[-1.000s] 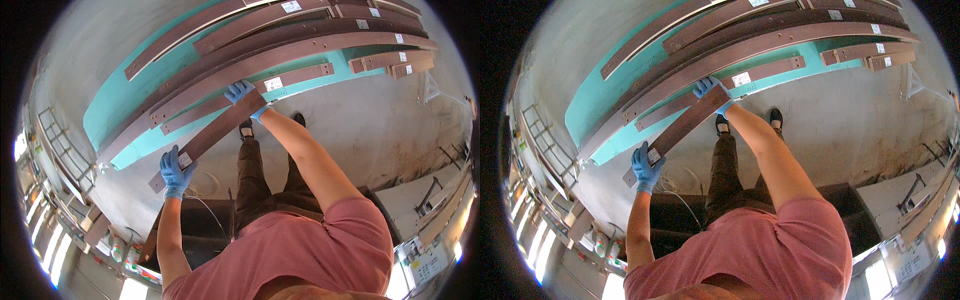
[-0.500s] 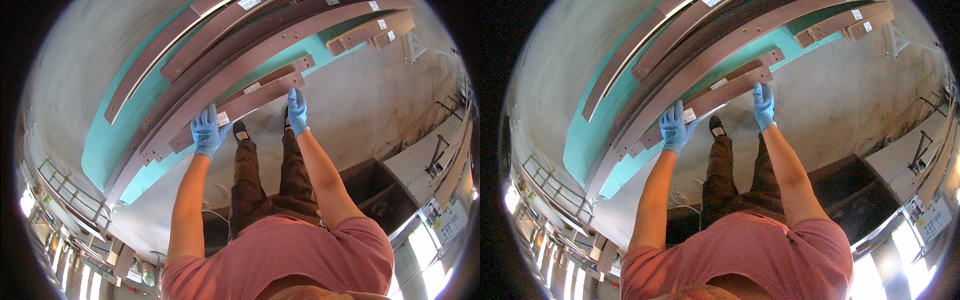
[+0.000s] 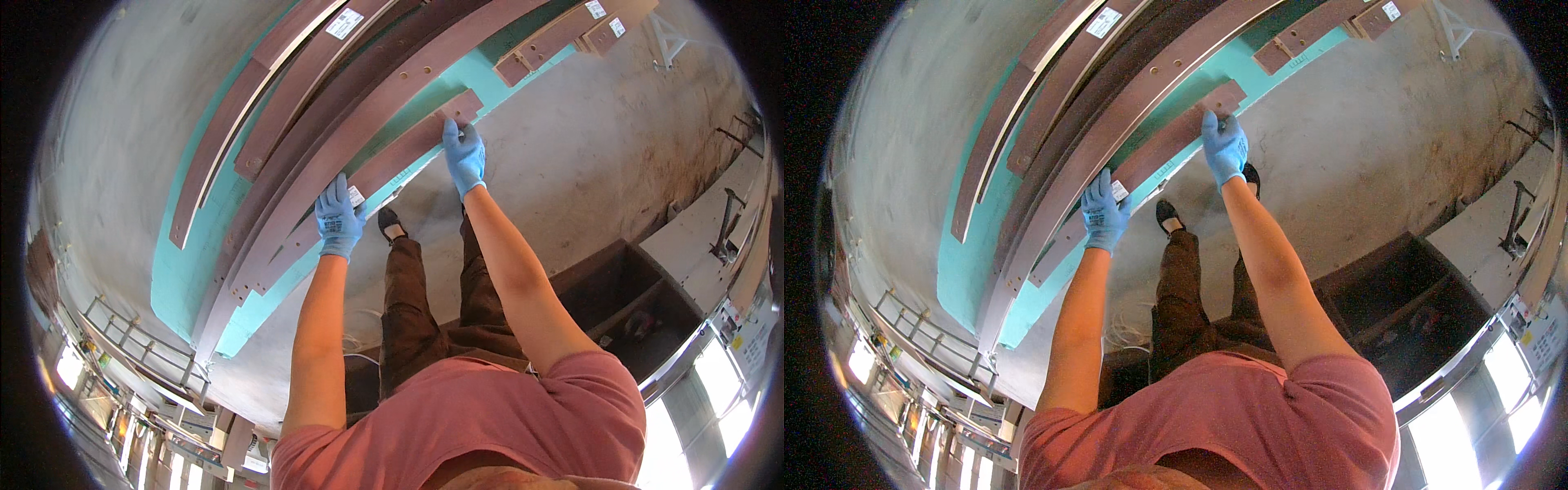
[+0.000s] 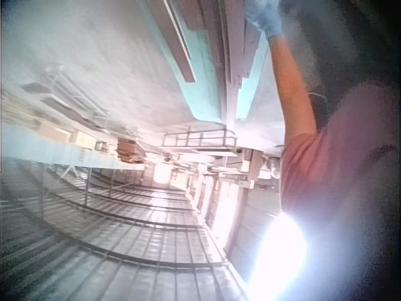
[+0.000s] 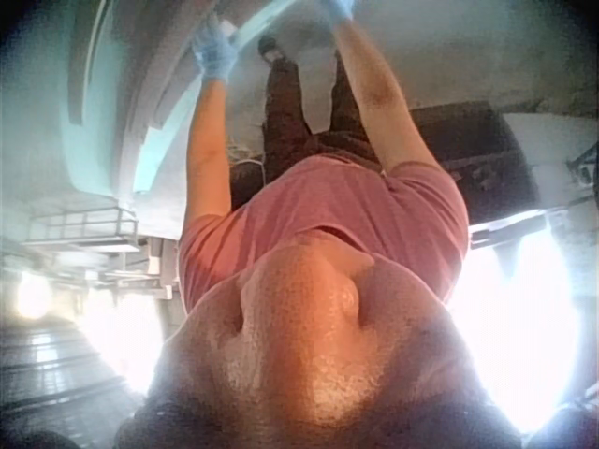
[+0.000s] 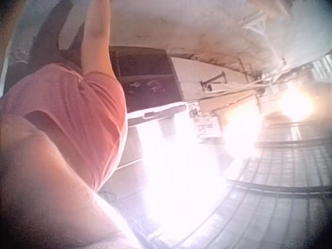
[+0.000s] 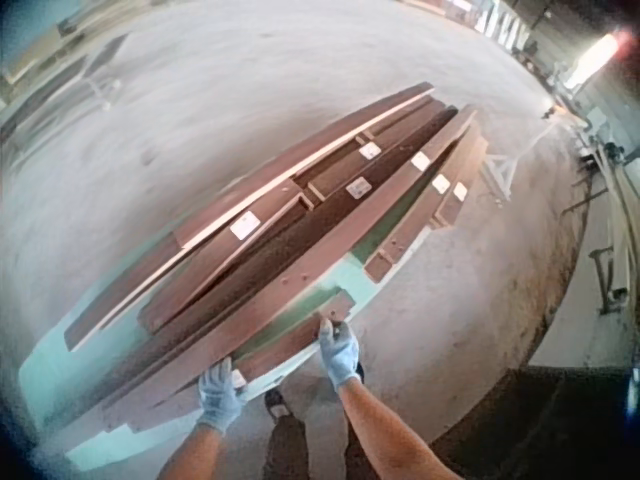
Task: The person repeatedly picks up long wooden planks from a stack, places them onto a conveyor belt, and then stacks them back onto the pile. The cycle continues throughout the clip without any visible change to the planks.
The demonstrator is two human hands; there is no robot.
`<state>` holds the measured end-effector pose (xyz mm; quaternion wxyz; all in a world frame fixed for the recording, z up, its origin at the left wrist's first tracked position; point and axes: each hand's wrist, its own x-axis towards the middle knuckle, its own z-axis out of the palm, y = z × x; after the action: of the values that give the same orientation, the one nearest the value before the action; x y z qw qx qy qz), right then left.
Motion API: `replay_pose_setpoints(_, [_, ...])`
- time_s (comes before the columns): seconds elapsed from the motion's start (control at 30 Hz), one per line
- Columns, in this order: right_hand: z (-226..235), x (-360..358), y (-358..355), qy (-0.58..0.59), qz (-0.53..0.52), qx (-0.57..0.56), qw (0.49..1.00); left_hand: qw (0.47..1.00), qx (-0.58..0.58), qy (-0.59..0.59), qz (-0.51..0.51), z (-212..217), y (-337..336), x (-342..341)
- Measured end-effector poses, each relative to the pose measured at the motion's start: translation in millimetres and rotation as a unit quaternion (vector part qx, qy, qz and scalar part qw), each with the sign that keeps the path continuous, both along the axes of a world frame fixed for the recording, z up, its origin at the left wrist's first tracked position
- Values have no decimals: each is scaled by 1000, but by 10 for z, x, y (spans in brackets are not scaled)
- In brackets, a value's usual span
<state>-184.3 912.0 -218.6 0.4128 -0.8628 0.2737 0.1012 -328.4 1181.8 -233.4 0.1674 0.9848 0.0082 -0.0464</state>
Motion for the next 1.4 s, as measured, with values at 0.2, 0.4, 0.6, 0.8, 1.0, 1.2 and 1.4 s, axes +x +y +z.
replay_pose_setpoints(0.2, [-17,376,-118,103,36,-49,993,1000,8,-22,-10,-82,-227,206])
replay_pose_setpoints(0.4, [-154,481,-158,98,-34,10,995,998,34,-47,-13,-226,-333,325])
replay_pose_setpoints(0.6, [-119,608,-93,76,-13,20,997,998,64,-12,13,-270,-355,344])
replay_pose_setpoints(0.8, [191,38,-629,124,33,169,977,992,77,89,50,168,-527,357])
replay_pose_setpoints(1.0, [814,-1566,-2262,301,100,181,931,965,169,171,102,869,-1022,180])
replay_pose_setpoints(1.2, [1324,-2902,-4293,311,20,46,949,974,49,199,94,1190,-2198,241])
replay_pose_setpoints(1.4, [1722,-2742,-6292,259,-109,-10,960,970,7,243,-14,1639,-4117,593])
